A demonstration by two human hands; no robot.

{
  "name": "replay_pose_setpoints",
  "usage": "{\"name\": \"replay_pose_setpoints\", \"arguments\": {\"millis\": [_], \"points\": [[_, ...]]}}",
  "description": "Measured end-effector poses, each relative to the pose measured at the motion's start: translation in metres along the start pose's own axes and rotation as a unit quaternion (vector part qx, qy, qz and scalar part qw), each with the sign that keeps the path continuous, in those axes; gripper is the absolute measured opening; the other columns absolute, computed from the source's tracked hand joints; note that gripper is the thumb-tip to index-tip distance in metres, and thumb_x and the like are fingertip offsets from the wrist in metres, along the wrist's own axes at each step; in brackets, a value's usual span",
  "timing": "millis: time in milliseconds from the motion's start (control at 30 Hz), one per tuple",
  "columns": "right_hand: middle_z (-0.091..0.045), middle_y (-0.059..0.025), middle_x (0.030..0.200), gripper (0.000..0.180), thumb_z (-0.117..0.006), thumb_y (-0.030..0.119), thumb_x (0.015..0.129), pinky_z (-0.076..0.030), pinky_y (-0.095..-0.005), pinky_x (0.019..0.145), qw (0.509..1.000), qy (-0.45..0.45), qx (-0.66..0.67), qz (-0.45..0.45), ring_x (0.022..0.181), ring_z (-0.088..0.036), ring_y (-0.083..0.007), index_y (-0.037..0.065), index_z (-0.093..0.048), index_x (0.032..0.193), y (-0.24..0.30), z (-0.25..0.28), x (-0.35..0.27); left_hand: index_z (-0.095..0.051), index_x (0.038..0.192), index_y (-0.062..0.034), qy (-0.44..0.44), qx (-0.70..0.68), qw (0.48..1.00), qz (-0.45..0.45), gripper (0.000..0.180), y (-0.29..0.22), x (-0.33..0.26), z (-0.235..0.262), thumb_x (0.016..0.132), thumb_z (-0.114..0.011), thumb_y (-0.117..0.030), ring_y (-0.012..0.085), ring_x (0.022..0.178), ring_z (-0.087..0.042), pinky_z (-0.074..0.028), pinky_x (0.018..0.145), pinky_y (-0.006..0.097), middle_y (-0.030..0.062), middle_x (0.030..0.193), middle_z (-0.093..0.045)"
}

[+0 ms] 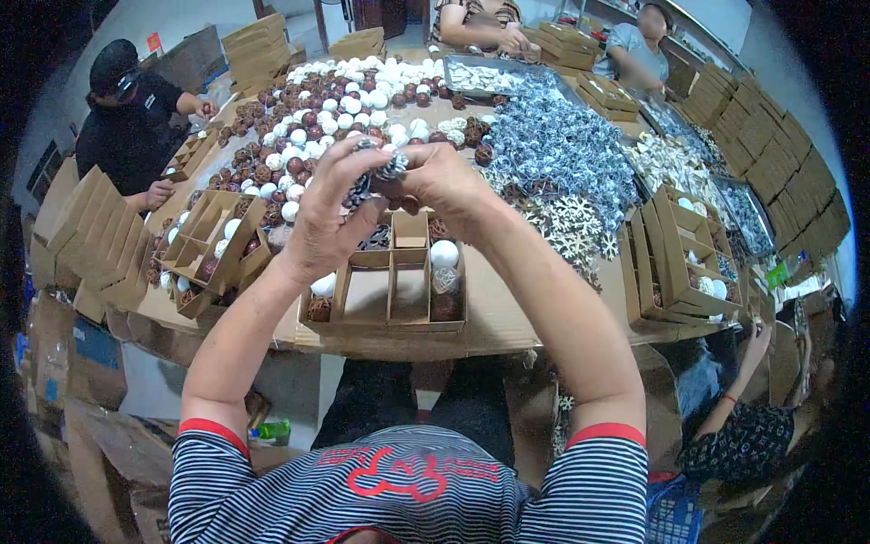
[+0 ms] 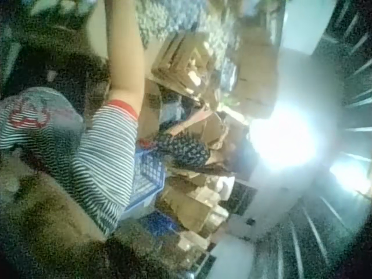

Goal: The person packs decorative ornaments, placing pine cones, wooden snowflake cutouts, decorative balls, and figurines into partitioned boxes by hand.

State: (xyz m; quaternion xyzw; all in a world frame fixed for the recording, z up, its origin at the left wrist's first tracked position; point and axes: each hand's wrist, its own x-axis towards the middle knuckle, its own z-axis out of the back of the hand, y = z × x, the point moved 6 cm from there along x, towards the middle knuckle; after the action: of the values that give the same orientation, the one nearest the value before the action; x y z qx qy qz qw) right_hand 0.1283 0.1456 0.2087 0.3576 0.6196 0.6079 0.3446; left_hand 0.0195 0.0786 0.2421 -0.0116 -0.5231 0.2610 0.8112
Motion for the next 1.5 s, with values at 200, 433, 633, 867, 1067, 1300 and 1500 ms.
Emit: {"name": "replay_pose_setpoints", "arguments": {"millis": [200,433,633,867,1067,1300,1500], "points": [[-0.058,-0.0055,0.062,0.021,-0.057,-0.002,0.069,-0.033,-0.0193,0.038,0.996,0.024,-0.060,-0.067,0.045,-0.047,-0.0079,0.002,-0.064,0.089,-0.041,0.025,0.017,-0.046,0.115,-0.0138,0.088,-0.011,0.994,0.065,0.050,0.026,-0.016,-0.026,0.069,-0.066,-0.006,0.0281,0.107,-0.047,-0.041,0.087,0.038,0.0146,0.116,-0.044],[-0.060,-0.0100,0.065,0.029,-0.055,0.002,0.065,-0.045,-0.0282,0.055,0.931,0.021,-0.360,-0.050,0.055,-0.055,-0.0150,-0.004,-0.061,0.093,-0.042,0.021,0.014,-0.037,0.119,-0.0060,0.148,-0.033,0.965,0.216,0.058,0.062,-0.049,-0.064,0.069,-0.067,-0.010,0.0287,0.110,-0.043,-0.034,0.093,0.035,0.0140,0.111,-0.045],[-0.059,-0.0211,0.083,0.030,-0.054,0.000,0.062,-0.044,-0.0399,0.073,0.859,-0.003,-0.499,0.116,0.079,-0.056,-0.0371,0.006,-0.066,0.089,-0.054,0.026,0.018,-0.036,0.121,-0.0064,0.204,-0.028,0.956,0.211,0.064,0.046,-0.052,-0.058,0.065,-0.068,-0.004,0.0310,0.119,-0.035,-0.028,0.101,0.036,0.0166,0.123,-0.038],[-0.060,-0.0205,0.080,0.024,-0.058,0.003,0.060,-0.046,-0.0381,0.071,0.892,0.020,-0.430,0.136,0.076,-0.059,-0.0340,0.001,-0.064,0.084,-0.063,0.028,0.020,-0.041,0.121,-0.0117,0.188,0.053,0.955,0.221,0.057,0.041,-0.057,-0.055,0.069,-0.064,-0.003,0.0355,0.115,-0.040,-0.035,0.096,0.038,0.0190,0.123,-0.040],[-0.063,-0.0187,0.077,0.031,-0.056,0.004,0.062,-0.047,-0.0337,0.067,0.906,0.057,-0.419,0.028,0.071,-0.061,-0.0265,0.003,-0.063,0.093,-0.059,0.025,0.018,-0.042,0.120,-0.0104,0.220,0.070,0.951,0.205,0.052,0.039,-0.050,-0.053,0.073,-0.063,-0.009,0.0383,0.103,-0.048,-0.042,0.086,0.041,0.0206,0.116,-0.046],[-0.061,-0.0128,0.094,0.048,-0.057,0.017,0.064,-0.042,-0.0292,0.078,0.914,0.188,-0.360,-0.019,0.085,-0.055,-0.0187,0.002,-0.054,0.110,-0.062,0.014,0.013,-0.037,0.114,-0.0031,0.240,0.064,0.949,0.194,0.043,0.045,-0.053,-0.061,0.073,-0.051,0.002,0.0397,0.089,-0.053,-0.042,0.073,0.046,0.0238,0.092,-0.055],[-0.058,-0.0085,0.098,0.035,-0.047,0.022,0.080,-0.038,-0.0265,0.081,0.945,0.185,-0.267,-0.020,0.090,-0.050,-0.0145,-0.001,-0.054,0.106,-0.064,0.018,0.010,-0.035,0.117,-0.0041,0.258,0.089,0.942,0.193,0.042,0.039,-0.049,-0.057,0.078,-0.050,-0.004,0.0400,0.089,-0.053,-0.043,0.073,0.046,0.0242,0.098,-0.054]]}}
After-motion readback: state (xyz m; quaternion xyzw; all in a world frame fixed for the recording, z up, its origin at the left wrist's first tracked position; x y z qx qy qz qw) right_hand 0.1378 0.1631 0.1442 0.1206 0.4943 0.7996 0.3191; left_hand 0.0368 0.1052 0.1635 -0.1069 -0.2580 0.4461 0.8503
